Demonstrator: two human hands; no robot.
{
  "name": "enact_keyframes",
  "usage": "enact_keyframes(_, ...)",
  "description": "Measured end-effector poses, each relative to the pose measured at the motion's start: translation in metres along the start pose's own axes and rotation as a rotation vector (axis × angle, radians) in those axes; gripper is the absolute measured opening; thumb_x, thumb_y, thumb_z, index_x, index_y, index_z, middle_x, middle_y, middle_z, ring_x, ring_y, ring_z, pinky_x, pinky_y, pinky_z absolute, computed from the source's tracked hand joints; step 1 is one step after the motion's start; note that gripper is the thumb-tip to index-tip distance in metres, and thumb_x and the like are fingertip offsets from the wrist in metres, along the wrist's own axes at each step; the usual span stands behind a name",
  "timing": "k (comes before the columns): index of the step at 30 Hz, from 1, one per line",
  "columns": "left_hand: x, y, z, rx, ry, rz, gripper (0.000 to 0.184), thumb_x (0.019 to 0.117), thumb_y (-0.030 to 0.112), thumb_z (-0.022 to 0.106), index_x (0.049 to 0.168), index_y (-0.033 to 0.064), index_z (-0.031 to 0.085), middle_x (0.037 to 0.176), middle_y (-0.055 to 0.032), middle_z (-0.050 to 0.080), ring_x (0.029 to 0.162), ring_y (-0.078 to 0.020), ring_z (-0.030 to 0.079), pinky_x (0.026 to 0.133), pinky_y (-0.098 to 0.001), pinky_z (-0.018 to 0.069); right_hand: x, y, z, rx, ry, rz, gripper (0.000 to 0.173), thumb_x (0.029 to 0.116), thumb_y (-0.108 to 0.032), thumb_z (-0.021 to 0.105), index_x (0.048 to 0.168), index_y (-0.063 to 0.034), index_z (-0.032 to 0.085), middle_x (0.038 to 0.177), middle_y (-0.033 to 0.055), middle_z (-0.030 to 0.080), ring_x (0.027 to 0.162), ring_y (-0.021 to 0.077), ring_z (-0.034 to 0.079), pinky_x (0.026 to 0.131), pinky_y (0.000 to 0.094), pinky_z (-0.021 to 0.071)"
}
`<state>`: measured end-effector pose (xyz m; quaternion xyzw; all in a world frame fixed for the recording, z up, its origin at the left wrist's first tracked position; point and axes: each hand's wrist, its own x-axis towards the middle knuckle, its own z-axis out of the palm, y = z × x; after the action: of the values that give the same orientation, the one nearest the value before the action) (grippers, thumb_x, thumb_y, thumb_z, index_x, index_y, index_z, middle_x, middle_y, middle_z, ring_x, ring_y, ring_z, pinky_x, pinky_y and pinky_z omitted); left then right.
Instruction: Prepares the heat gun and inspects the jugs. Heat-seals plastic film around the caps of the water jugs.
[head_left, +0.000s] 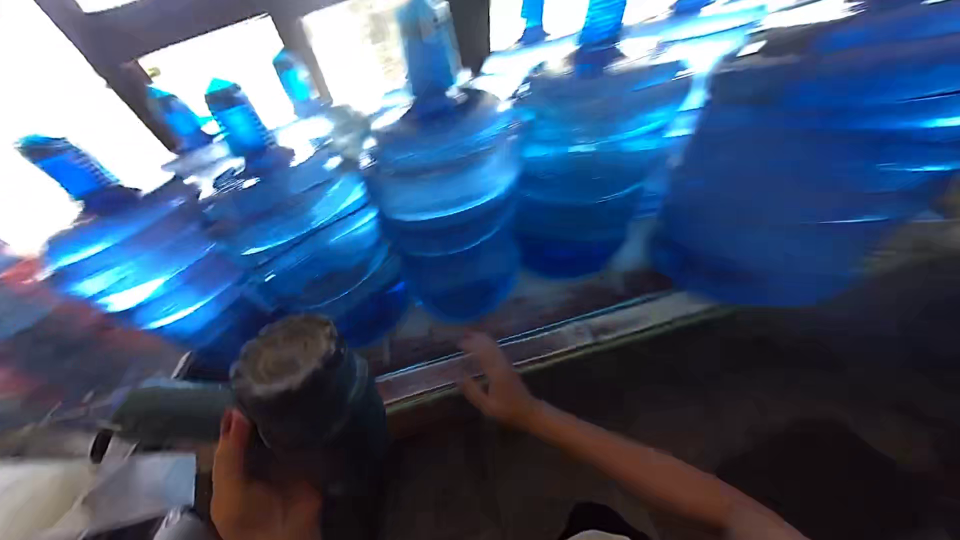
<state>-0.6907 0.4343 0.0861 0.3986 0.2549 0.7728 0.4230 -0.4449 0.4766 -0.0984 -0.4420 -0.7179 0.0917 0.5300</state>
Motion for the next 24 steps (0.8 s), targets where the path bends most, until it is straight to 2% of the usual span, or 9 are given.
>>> enact_keyframes(4,-0.056,-0.056,0.048,0.034,-0.021,-0.114,0.024,0.106,0.011,0.037,0.124,0.0108,0.052,0.106,0.0097,0.072,0.103,-0.0004,0.068,0.094,-0.0231,0.0574,-0.037,-0.058,-0.084,0.25,-0.071,-0.12,0.092,0.0993,-0.066,0.047,0.147,0.0121,0.041,0.145,0.0285,0.053,0.14,0.0308,0.05,0.118,0.0421,0.0404)
enact_keyframes(6,-0.092,-0.083,0.087,0.005,-0.045,-0.196,0.022,0.1065,0.012,0.037,0.121,0.0124,0.054,0.103,0.0104,0.072,0.101,-0.0009,0.069,0.093,-0.0242,0.058,-0.06,-0.063,-0.121,0.313,-0.093,-0.093,0.1,0.0974,-0.062,0.055,0.15,0.0187,0.028,0.146,0.034,0.049,0.142,0.0328,0.049,0.119,0.0403,0.0391)
enact_keyframes(8,-0.133,-0.109,0.128,-0.03,-0.097,-0.311,0.019,0.1062,0.016,0.043,0.12,0.0132,0.056,0.102,0.0089,0.074,0.099,-0.0027,0.07,0.091,-0.0263,0.0596,-0.084,-0.059,-0.152,0.352,-0.015,-0.009,0.102,0.0975,-0.056,0.061,0.153,0.018,0.017,0.148,0.033,0.047,0.14,0.0246,0.05,0.117,0.0348,0.0415)
enact_keyframes(11,-0.196,-0.143,0.184,-0.103,-0.184,-0.486,0.023,0.1049,0.021,0.048,0.125,0.0113,0.051,0.104,0.005,0.072,0.1,-0.006,0.07,0.09,-0.0305,0.0607,-0.115,-0.049,-0.205,0.349,0.232,0.127,0.099,0.0938,-0.048,0.07,0.156,0.0105,0.02,0.142,0.0194,0.058,0.127,0.0052,0.059,0.108,0.0254,0.0498)
enact_keyframes(17,-0.269,-0.18,0.256,-0.225,-0.481,-0.753,0.024,0.1087,0.03,0.043,0.115,0.017,0.063,0.104,0.0047,0.074,0.104,-0.0079,0.07,0.093,-0.0324,0.0595,-0.171,-0.027,-0.308,0.264,0.425,0.254,0.093,0.0844,-0.042,0.078,0.145,0.0159,0.038,0.13,0.0207,0.065,0.119,0.009,0.064,0.103,0.0268,0.0527)
enact_keyframes(20,-0.279,-0.192,0.262,-0.027,-0.735,-0.932,0.037,0.0978,0.047,0.063,0.118,0.0159,0.064,0.104,0.0032,0.075,0.101,-0.0111,0.071,0.091,-0.0346,0.0593,-0.198,-0.025,-0.344,0.207,0.504,0.312,0.094,0.0827,-0.042,0.079,0.145,0.0168,0.039,0.133,0.0241,0.062,0.124,0.0138,0.062,0.107,0.0293,0.0503)
enact_keyframes(22,-0.261,-0.2,0.252,0.33,-1.161,-0.895,0.06,0.1009,0.053,0.053,0.128,-0.0005,0.053,0.108,-0.0024,0.073,0.101,-0.0139,0.071,0.092,-0.035,0.059,-0.216,-0.023,-0.365,0.119,0.534,0.356,0.094,0.0824,-0.044,0.079,0.145,0.0166,0.041,0.134,0.0251,0.062,0.125,0.0161,0.062,0.108,0.0304,0.0499)
enact_keyframes(23,-0.247,-0.201,0.249,0.451,-1.398,-0.798,0.062,0.1051,0.05,0.048,0.13,-0.0062,0.055,0.111,-0.0039,0.074,0.102,-0.0134,0.071,0.093,-0.0343,0.0589,-0.224,-0.023,-0.373,0.071,0.534,0.388,0.094,0.0822,-0.044,0.079,0.144,0.016,0.043,0.133,0.0253,0.063,0.124,0.0171,0.062,0.107,0.0308,0.0502)
enact_keyframes(24,-0.236,-0.199,0.25,0.509,-1.535,-0.655,0.048,0.1076,0.039,0.047,0.123,-0.004,0.064,0.108,-0.0014,0.075,0.099,-0.0099,0.072,0.091,-0.0319,0.06,-0.23,-0.023,-0.382,0.024,0.522,0.418,0.093,0.082,-0.045,0.079,0.144,0.015,0.044,0.132,0.0252,0.063,0.123,0.0182,0.063,0.107,0.0315,0.0506)
